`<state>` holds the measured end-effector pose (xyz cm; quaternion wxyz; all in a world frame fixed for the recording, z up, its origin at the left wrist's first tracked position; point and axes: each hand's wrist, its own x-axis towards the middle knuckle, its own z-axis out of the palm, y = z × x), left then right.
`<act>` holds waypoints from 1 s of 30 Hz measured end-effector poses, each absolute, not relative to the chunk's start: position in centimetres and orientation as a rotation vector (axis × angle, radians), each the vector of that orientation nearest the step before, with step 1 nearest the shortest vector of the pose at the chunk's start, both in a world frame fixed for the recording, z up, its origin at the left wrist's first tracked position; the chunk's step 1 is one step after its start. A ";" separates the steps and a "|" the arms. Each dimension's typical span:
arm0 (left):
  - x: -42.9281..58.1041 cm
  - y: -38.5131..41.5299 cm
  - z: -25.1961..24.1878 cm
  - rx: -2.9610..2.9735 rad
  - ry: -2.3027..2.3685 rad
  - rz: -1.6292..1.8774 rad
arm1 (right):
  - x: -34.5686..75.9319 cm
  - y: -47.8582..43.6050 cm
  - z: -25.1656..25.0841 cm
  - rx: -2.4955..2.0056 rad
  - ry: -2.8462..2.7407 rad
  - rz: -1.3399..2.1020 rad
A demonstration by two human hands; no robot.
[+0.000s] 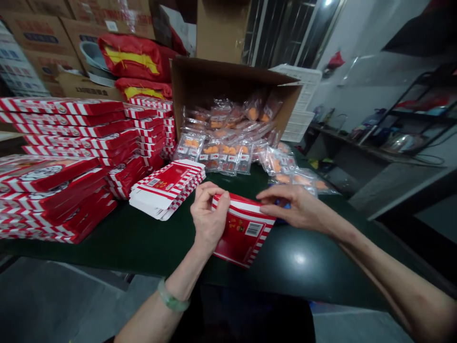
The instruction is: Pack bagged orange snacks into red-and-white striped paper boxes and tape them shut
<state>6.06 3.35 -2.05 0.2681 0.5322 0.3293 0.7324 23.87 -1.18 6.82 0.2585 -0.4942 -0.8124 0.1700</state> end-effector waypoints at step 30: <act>2.7 1.5 0.6 2.588 0.539 1.823 | 18.0 -2.2 -3.9 -0.899 -1.401 -0.158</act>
